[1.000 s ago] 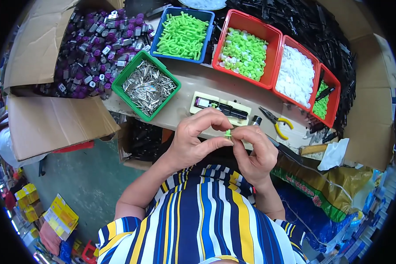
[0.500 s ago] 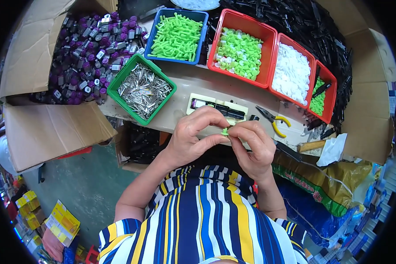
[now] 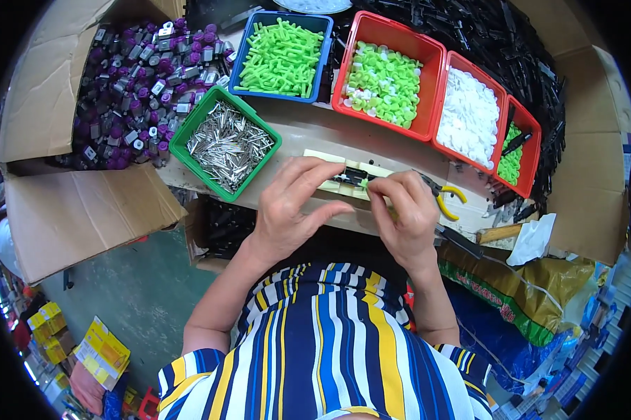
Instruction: Assembling small plastic components into a larger assembly base at a factory workbench.
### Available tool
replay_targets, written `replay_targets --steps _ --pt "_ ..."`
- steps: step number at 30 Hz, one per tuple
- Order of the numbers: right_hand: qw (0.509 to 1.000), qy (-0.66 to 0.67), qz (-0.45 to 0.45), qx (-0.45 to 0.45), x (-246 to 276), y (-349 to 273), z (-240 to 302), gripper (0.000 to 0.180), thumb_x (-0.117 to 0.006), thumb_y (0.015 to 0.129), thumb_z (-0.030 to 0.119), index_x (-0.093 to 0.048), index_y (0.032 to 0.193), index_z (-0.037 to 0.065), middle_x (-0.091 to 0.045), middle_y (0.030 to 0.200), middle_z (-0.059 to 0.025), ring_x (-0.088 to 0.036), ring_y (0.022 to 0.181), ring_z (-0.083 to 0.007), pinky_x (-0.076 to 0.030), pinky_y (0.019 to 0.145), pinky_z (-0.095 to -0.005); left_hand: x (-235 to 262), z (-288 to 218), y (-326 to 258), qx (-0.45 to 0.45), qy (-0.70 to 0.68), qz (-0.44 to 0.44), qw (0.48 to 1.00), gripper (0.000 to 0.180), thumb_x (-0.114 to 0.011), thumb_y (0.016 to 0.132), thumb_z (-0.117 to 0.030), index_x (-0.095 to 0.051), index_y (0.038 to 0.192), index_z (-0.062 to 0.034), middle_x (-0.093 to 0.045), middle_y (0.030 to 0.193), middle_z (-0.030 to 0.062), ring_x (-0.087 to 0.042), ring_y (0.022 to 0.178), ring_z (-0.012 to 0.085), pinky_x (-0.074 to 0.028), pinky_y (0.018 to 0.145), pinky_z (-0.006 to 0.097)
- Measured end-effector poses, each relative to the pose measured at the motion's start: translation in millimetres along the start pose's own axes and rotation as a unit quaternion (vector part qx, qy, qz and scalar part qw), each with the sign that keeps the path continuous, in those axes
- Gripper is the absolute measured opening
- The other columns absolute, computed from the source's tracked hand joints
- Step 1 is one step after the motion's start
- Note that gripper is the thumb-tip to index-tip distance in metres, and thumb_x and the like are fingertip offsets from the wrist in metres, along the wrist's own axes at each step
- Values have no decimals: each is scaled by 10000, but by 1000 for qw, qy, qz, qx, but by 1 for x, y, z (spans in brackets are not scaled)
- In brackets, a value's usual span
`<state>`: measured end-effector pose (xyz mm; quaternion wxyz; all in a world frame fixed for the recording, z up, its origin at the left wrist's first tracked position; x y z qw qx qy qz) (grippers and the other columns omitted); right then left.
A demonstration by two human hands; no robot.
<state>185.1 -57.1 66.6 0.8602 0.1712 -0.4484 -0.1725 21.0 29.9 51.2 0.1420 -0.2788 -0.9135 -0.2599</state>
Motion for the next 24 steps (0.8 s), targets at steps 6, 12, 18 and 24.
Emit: replay_targets --steps 6,12,18,24 --pt "999 -7 36 13 -15 4 -9 153 -737 784 19 -661 916 39 -595 844 -87 -608 782 -269 -440 700 -374 -9 4 -16 -102 172 -3 980 438 -844 671 -77 -704 1083 -32 -627 1002 97 -594 957 299 -509 805 383" --pt "999 -12 38 17 -22 5 -12 141 -729 792 29 -659 913 48 -581 830 -77 -597 770 -267 -432 700 -377 -20 12 -24 -138 227 15 964 372 -799 709 -72 -720 1073 -68 -615 1025 80 -573 1018 291 -492 840 411" --pt "996 -29 79 26 -23 9 -10 142 -723 786 42 -656 911 53 -575 835 -73 -596 801 -263 -429 708 -380 -22 16 -24 -140 239 22 961 350 -738 732 -82 -720 1081 -79 -608 1057 78 -571 1041 274 -480 833 407" --pt "993 -40 109 24 -20 14 -8 138 -712 785 41 -651 907 52 -564 834 -78 -592 813 -274 -429 704 -390 -24 19 -23 -155 264 34 952 345 -684 737 -92 -721 1079 -86 -594 1066 75 -565 1048 273 -467 843 405"
Point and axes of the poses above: each hand's wrist, its own y-axis towards the middle knuckle, its own x-axis out of the back of the hand, z = x × y, the point moved 3 cm from there along y, towards the middle knuckle
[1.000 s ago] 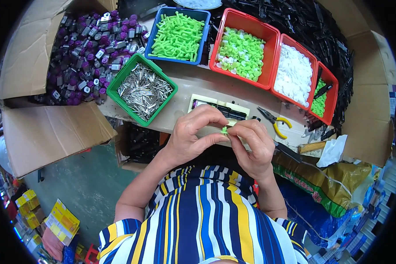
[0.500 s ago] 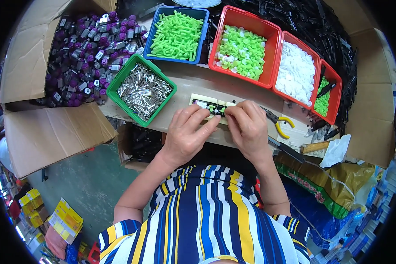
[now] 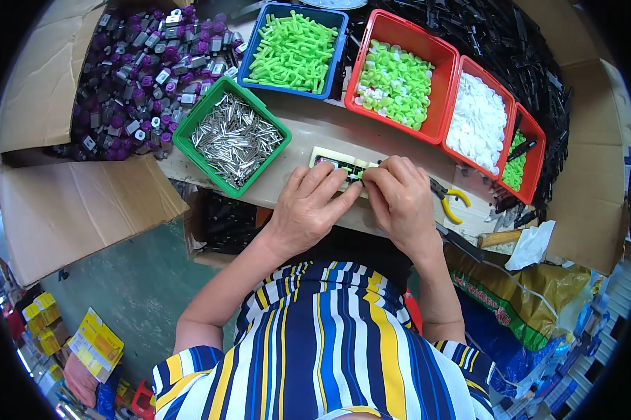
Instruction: Assembling small plastic components into a larger assembly base at a factory workbench.
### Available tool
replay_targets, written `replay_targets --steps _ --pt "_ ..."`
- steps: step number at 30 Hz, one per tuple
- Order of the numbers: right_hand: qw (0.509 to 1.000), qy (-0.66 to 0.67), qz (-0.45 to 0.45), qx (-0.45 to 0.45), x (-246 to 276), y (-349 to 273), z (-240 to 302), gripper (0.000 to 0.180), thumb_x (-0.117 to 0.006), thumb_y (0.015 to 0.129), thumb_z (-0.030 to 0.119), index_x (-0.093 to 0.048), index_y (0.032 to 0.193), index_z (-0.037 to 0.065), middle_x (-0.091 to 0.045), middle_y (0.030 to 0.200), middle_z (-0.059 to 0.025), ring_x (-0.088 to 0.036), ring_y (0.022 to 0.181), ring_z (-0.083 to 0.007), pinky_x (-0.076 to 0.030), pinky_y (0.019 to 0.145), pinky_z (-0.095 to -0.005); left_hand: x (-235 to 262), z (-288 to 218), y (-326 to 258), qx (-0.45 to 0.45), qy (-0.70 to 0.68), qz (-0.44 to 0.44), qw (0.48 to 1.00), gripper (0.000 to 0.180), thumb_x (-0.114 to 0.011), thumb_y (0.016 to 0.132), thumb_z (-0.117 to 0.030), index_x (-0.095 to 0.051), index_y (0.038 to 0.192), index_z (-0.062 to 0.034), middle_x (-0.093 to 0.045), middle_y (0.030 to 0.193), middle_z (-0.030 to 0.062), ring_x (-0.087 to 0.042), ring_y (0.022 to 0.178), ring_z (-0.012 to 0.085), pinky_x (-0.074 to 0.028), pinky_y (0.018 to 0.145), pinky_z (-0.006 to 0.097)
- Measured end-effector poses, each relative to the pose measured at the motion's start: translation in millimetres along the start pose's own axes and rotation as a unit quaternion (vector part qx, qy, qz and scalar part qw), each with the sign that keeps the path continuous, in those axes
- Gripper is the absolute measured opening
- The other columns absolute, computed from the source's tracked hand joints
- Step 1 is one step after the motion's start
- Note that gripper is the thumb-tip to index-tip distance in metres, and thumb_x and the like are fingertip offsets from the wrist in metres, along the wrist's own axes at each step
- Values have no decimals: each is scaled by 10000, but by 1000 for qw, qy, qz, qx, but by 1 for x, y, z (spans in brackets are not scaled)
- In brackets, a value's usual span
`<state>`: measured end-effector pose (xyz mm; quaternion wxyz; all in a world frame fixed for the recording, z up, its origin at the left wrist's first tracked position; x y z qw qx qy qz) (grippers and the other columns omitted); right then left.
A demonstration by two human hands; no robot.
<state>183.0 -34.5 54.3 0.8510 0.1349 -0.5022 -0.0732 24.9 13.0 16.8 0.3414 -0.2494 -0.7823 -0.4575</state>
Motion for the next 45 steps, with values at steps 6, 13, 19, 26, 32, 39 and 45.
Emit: replay_targets --steps 6,13,19,26,32,39,45 --pt "999 33 18 -7 1 2 -4 122 -700 803 41 -647 913 43 -561 830 -91 -594 809 -286 -434 694 -398 -1 2 0 -15 6 2 1000 347 -694 742 -103 -716 1089 -89 -586 1061 75 -562 1047 274 -457 823 403" --pt "995 84 30 -53 3 3 -8 149 -707 805 35 -652 943 22 -562 852 -111 -598 791 -297 -445 692 -398 -1 2 1 -18 3 12 1000 350 -735 752 -128 -710 1098 -88 -587 1059 71 -560 1048 274 -456 833 405" --pt "998 37 40 -12 6 5 -7 194 -710 800 25 -679 991 12 -567 884 -105 -596 843 -284 -445 715 -394 -2 4 0 -17 1 12 1000 346 -747 747 -125 -712 1089 -86 -588 1053 68 -562 1045 273 -460 848 415" --pt "993 -36 97 53 8 11 -4 201 -718 766 53 -685 962 23 -557 874 -75 -578 869 -250 -429 731 -378 -7 3 -3 -21 22 0 1000 317 -757 768 -128 -715 1079 -83 -587 1060 69 -562 1048 271 -452 836 410" --pt "989 -32 135 59 10 18 -6 178 -715 768 51 -680 942 32 -554 861 -64 -577 863 -244 -425 741 -376 -10 2 -5 -20 34 -10 999 319 -776 769 -141 -713 1077 -91 -580 1089 72 -545 1078 272 -446 839 408" --pt "995 40 91 22 11 12 -15 192 -711 794 20 -683 984 16 -596 883 -96 -596 852 -281 -455 734 -391 -10 1 -5 -21 44 -13 999 334 -790 756 -141 -711 1077 -92 -581 1096 78 -538 1089 278 -449 841 414" --pt "998 54 15 23 20 5 -22 233 -708 792 -19 -684 1023 3 -624 911 -120 -619 819 -304 -489 687 -399 -7 2 -6 -29 37 -9 999 355 -796 747 -145 -718 1091 -101 -585 1101 75 -530 1098 290 -448 843 422"
Point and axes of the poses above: each hand's wrist, its own y-axis towards the middle knuckle, its own x-axis out of the back of the hand, z = x × y, the point moved 3 cm from there along y, towards the middle knuckle
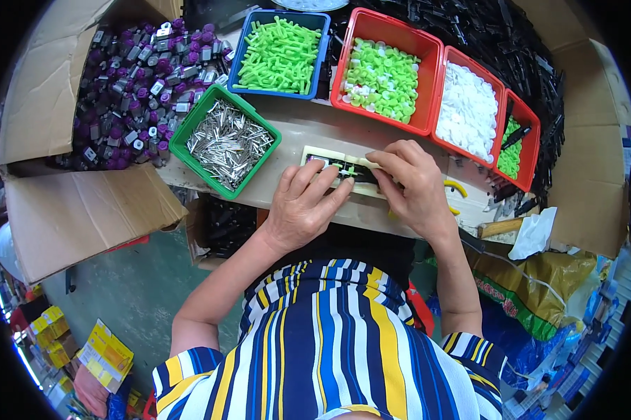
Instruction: Assembling small plastic components into a larger assembly base at a factory workbench.
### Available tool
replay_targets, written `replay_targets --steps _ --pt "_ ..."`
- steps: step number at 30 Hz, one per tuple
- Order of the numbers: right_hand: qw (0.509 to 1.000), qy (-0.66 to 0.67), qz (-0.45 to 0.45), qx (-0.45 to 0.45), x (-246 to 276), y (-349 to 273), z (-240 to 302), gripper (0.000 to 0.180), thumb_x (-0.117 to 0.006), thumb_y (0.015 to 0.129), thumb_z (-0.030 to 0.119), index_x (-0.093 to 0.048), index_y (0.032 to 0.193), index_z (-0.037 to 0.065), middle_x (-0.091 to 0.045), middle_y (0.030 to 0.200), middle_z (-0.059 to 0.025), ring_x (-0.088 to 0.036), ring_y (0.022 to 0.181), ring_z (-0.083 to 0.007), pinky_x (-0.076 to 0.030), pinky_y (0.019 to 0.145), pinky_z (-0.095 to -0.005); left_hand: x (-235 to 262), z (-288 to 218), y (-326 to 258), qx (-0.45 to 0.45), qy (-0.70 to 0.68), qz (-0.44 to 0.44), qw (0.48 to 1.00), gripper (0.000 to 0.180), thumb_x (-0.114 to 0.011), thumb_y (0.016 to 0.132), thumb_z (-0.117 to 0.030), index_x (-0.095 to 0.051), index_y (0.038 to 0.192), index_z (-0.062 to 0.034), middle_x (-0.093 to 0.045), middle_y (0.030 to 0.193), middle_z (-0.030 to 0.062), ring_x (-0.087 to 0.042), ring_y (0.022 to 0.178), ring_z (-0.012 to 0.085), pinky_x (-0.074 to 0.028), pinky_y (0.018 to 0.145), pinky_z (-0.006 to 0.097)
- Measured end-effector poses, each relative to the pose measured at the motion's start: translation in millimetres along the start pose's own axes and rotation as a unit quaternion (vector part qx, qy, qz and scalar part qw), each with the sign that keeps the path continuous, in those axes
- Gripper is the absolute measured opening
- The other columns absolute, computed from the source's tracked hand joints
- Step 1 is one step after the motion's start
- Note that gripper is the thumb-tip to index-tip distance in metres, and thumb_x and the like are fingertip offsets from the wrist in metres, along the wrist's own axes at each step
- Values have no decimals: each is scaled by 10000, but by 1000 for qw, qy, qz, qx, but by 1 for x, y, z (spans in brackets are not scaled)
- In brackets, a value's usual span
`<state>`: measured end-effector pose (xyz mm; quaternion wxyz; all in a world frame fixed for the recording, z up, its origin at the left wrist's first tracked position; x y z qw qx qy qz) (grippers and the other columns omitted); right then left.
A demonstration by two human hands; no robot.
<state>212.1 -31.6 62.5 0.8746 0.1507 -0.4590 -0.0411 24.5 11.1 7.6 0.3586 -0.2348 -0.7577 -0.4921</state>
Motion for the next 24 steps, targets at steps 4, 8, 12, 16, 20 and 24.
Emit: replay_targets --steps 4,8,12,16,20,24 --pt "1000 -8 -6 10 -3 -4 4 234 -700 796 -27 -688 1026 15 -615 896 -114 -612 817 -300 -477 686 -405 3 -1 0 -12 9 -14 1000 366 -800 737 -150 -722 1093 -108 -584 1111 73 -529 1096 293 -443 835 420" --pt "999 -30 13 12 -12 -2 13 259 -685 778 -20 -690 1031 37 -597 924 -100 -596 859 -285 -455 698 -398 3 -1 1 -10 16 -11 1000 349 -796 733 -152 -729 1073 -115 -583 1116 71 -526 1097 293 -439 832 416" --pt "998 -55 39 19 -19 -4 12 258 -667 784 67 -681 1041 64 -561 941 -65 -568 926 -249 -435 758 -387 -1 -1 2 -5 34 -11 999 319 -790 734 -150 -736 1047 -113 -585 1115 69 -524 1100 290 -437 833 415" --pt "997 -64 38 10 -19 -5 12 251 -658 784 78 -680 1034 69 -558 942 -66 -567 936 -249 -436 755 -389 -5 -2 2 -3 19 -17 1000 303 -785 738 -145 -743 1037 -117 -586 1110 68 -524 1099 293 -437 837 415" --pt "999 -42 28 8 -17 -6 10 325 -675 732 11 -687 1053 58 -573 934 -93 -589 886 -276 -459 726 -387 -4 -2 4 9 -2 -13 1000 300 -686 783 -121 -728 1080 -126 -592 1146 65 -523 1126 281 -433 854 409" --pt "999 -33 -23 -7 16 -7 3 374 -665 751 -13 -676 1119 52 -615 1002 -107 -616 945 -288 -480 779 -394 1 -4 4 21 -20 -4 1000 343 -791 743 -116 -732 1080 -123 -598 1118 82 -528 1099 311 -442 836 434"
Point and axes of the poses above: each hand's wrist, its own y-axis towards the middle knuckle, its own x-axis out of the back of the hand, z = x × y, the point moved 3 cm from there along y, towards the middle knuckle
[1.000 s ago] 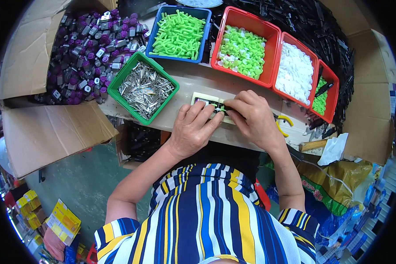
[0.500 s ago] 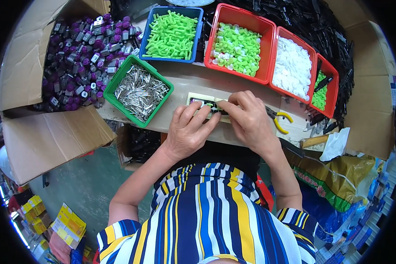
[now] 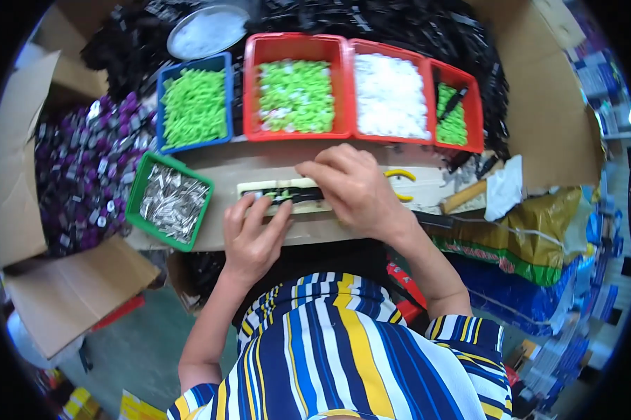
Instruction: Assembling small plastic components into a larger assembly base at a factory workbench.
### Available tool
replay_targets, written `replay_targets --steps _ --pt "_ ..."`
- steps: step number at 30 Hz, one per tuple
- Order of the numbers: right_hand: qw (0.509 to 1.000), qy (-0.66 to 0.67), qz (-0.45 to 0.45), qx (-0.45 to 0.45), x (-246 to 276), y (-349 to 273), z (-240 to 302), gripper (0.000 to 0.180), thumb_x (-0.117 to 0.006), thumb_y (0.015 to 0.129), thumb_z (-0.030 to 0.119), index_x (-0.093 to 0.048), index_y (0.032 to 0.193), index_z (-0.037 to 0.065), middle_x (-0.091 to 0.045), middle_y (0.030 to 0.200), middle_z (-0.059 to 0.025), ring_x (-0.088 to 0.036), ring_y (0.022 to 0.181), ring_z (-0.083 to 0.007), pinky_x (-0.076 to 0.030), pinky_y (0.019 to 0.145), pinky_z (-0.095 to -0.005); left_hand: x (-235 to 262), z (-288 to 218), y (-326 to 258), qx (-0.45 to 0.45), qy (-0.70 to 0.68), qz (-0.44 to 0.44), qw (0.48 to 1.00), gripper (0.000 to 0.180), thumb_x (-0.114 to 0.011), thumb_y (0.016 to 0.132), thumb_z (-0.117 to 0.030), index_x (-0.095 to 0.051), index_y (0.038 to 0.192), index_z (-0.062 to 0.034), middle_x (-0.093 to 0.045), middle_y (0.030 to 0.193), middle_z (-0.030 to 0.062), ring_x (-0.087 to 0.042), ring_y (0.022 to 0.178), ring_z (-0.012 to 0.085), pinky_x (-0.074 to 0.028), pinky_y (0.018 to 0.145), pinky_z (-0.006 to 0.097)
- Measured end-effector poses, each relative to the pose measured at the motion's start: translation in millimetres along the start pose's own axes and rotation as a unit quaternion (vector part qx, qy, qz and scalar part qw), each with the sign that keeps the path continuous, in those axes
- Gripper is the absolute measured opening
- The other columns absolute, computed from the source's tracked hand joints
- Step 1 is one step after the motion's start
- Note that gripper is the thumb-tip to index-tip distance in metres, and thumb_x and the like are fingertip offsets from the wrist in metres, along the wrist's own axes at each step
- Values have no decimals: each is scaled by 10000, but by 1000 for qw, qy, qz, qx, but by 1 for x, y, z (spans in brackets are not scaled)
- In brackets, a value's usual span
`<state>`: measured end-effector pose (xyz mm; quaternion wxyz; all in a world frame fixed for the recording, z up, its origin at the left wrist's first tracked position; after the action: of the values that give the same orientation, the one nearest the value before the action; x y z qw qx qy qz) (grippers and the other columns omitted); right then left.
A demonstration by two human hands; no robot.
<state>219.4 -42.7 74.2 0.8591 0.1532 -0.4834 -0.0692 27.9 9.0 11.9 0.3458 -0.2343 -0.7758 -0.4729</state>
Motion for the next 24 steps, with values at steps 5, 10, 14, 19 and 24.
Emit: replay_targets --steps 5,10,14,19,24 --pt "988 -53 -118 -88 67 -23 -52 259 -658 818 -43 -703 1064 22 -642 940 -125 -663 836 -285 -523 737 -356 -1 1 0 -6 3 -3 1000 356 -815 731 -113 -731 1077 -122 -601 1113 83 -531 1103 316 -439 844 441" --pt "945 -184 -195 -189 119 -66 -135 142 -665 875 26 -702 1006 -16 -665 933 -166 -675 841 -296 -524 731 -358 -1 -1 1 10 7 1 1000 350 -818 741 -102 -733 1078 -142 -605 1116 78 -534 1096 318 -435 892 436" --pt "917 -217 -202 -266 135 -82 -187 162 -678 891 120 -712 963 -21 -685 885 -189 -689 798 -319 -529 720 -384 -2 -1 1 17 10 -1 1000 338 -813 748 -85 -736 1070 -150 -593 1122 75 -515 1117 321 -439 917 427" --pt "869 -318 -140 -352 131 -66 -218 422 -705 881 399 -713 830 -19 -687 766 -227 -690 757 -396 -532 680 -471 2 -2 0 34 1 6 999 344 -816 725 -72 -740 1055 -135 -586 1118 85 -512 1115 323 -444 920 425" --pt "828 -380 -85 -404 136 -56 -237 517 -734 830 496 -692 734 -10 -686 769 -248 -694 773 -414 -542 680 -499 -2 3 3 31 -40 -7 999 354 -818 694 -93 -746 1040 -121 -590 1108 93 -530 1096 320 -437 904 437"
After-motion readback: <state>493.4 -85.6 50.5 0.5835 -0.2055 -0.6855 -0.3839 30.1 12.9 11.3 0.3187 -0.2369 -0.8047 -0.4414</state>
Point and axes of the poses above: each hand's wrist, its own y-axis towards the middle knuckle, its own x-axis out of the back of the hand, z = x × y, the point moved 3 cm from there along y, towards the middle knuckle
